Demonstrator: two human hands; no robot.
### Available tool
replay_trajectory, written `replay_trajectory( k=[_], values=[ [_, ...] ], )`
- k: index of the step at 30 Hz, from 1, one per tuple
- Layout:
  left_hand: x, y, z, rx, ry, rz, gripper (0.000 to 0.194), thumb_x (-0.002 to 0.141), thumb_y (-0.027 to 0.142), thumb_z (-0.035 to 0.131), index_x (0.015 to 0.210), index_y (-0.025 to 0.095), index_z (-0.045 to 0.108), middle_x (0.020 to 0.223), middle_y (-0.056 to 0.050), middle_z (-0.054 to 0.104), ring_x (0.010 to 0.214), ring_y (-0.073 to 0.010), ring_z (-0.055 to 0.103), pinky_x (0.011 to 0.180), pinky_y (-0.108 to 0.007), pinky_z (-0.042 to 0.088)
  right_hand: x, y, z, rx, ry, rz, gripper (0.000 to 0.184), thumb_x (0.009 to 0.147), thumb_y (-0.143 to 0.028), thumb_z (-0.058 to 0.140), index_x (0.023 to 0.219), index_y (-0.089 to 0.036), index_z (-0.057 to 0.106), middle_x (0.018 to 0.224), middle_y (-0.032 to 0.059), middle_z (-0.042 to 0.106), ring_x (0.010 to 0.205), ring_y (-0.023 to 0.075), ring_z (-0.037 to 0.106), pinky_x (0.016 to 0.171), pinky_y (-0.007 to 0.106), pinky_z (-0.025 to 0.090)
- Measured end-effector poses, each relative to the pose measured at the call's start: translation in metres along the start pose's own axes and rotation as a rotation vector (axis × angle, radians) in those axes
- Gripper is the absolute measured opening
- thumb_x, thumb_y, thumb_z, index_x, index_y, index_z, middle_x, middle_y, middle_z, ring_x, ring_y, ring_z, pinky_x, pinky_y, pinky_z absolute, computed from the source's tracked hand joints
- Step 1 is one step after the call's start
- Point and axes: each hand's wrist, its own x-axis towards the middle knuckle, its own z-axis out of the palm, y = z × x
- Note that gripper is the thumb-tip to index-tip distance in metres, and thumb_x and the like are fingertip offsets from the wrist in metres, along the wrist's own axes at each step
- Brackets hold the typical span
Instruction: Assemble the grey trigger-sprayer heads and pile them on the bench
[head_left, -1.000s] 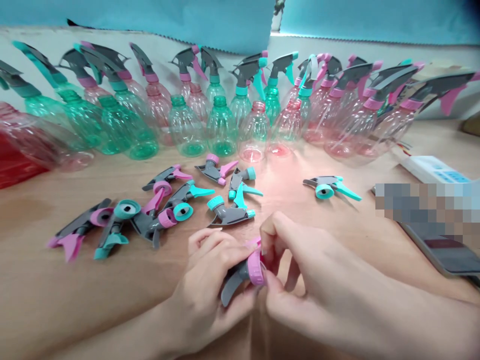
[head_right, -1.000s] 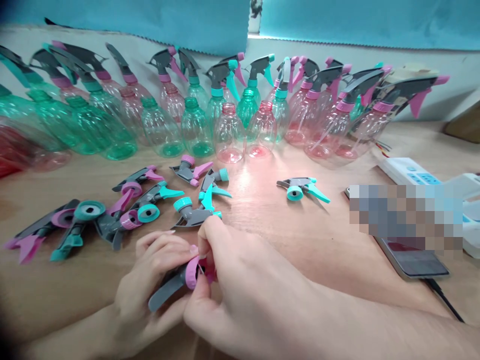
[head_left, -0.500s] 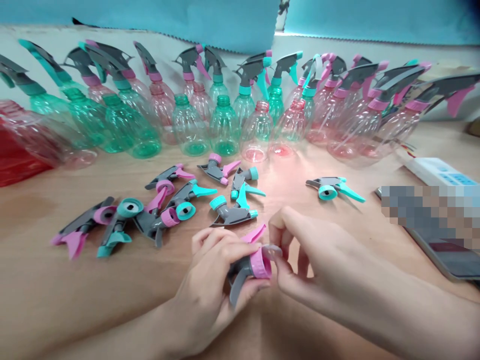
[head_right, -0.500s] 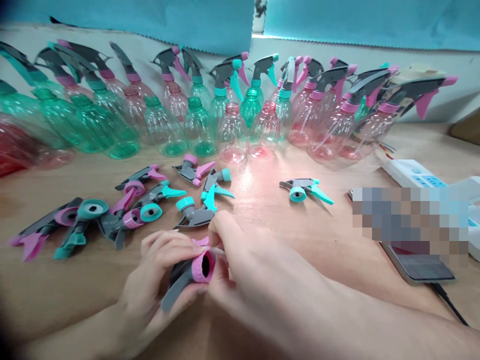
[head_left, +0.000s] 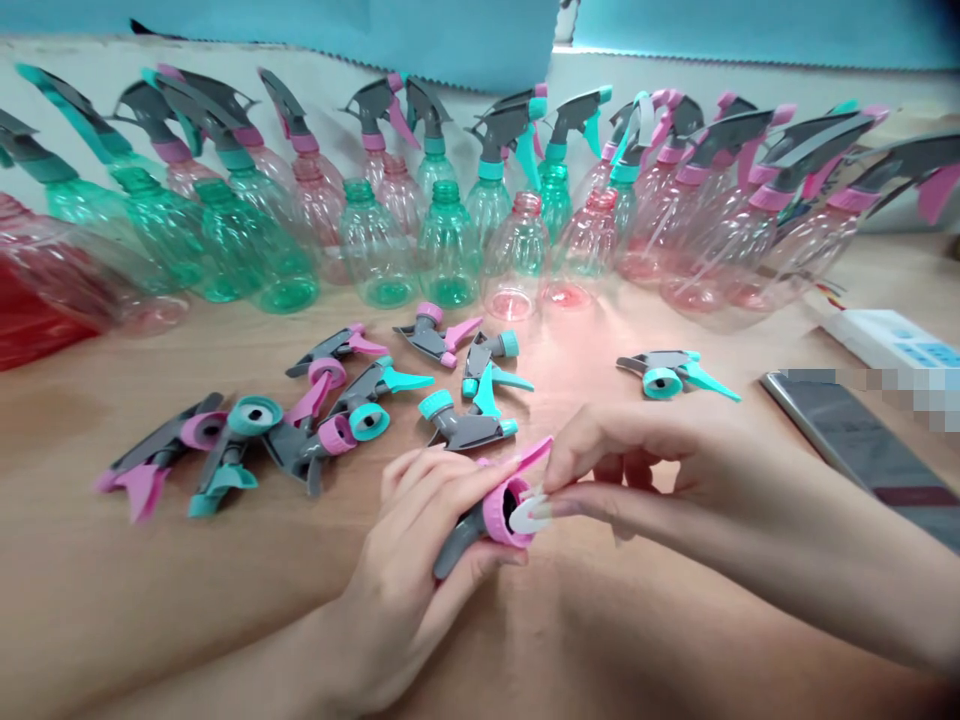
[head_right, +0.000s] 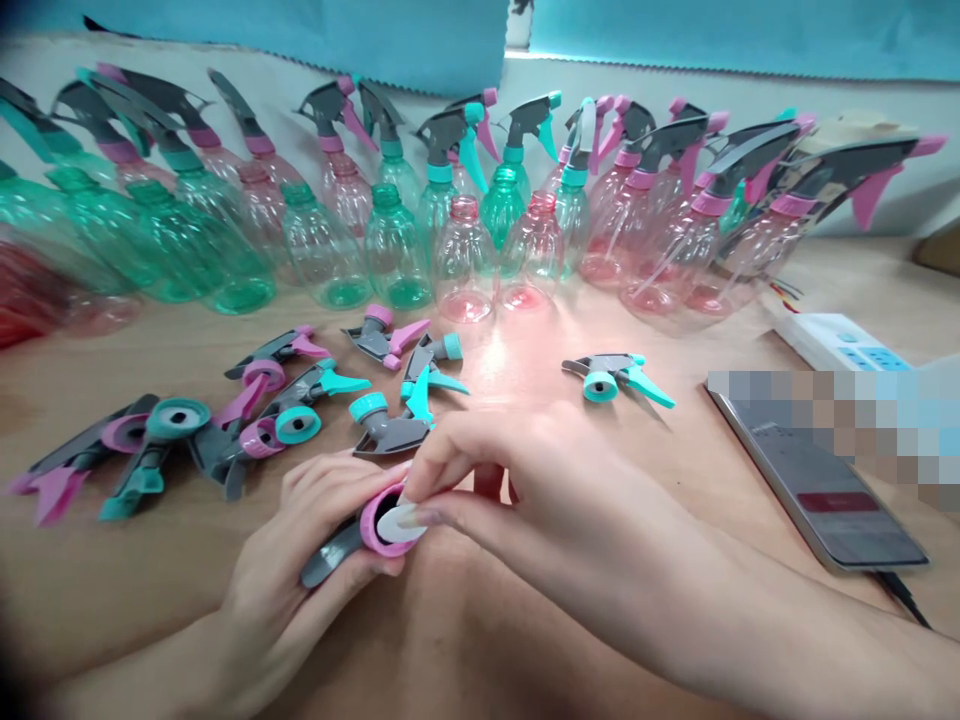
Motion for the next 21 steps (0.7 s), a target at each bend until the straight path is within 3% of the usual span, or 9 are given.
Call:
replay_trajectory(
  k=[4, 9, 13, 21],
  values=[
    [0.0006, 0.0014, 0.0003, -0.009, 0.018, 0.014, 0.031, 0.095, 0.028, 0.044, 0.124, 0.019, 0.046, 0.109, -0.007, 0.061, 0.101, -0.0211, 0.053, 0.092, -0.038, 0.034, -0.0021, -0.0007, 0.0042, -0.08, 0.025, -0.044, 0.013, 0.082, -0.014, 0.057, 0.086, -0.024, 0.063, 0.083, -0.0031, 0.068, 0.073, 0.012, 0.061, 0.059, 0.021, 0.047],
    [0.0003, 0.0022, -0.0004, -0.023, 0.02, 0.014, 0.031, 0.094, 0.026, 0.045, 0.125, 0.019, 0.045, 0.107, -0.008, 0.061, 0.102, -0.0225, 0.053, 0.092, -0.039, 0.036, -0.0047, -0.0076, 0.006, -0.277, -0.042, -0.269, 0.024, 0.089, -0.018, 0.044, 0.081, -0.021, 0.067, 0.076, 0.0038, 0.068, 0.071, 0.0171, 0.062, 0.064, 0.028, 0.049],
    [0.0009, 0.0021, -0.0003, -0.064, 0.049, 0.037, 0.027, 0.093, 0.027, 0.048, 0.118, 0.017, 0.048, 0.102, -0.007, 0.061, 0.097, -0.0205, 0.053, 0.09, -0.037, 0.037, -0.0044, -0.0084, 0.0062, -0.368, 0.006, -0.376, 0.03, 0.091, -0.016, 0.04, 0.084, -0.02, 0.068, 0.083, 0.0064, 0.069, 0.079, 0.0194, 0.063, 0.069, 0.03, 0.05],
    [0.0021, 0.0055, -0.0032, -0.059, 0.016, 0.007, 0.025, 0.093, 0.028, 0.048, 0.117, 0.018, 0.048, 0.102, -0.006, 0.061, 0.097, -0.0201, 0.053, 0.089, -0.036, 0.038, -0.0031, -0.003, 0.0021, -0.354, 0.003, -0.376, 0.022, 0.087, -0.013, 0.047, 0.094, -0.022, 0.066, 0.089, 0.0045, 0.068, 0.08, 0.0174, 0.061, 0.068, 0.028, 0.048]
  ],
)
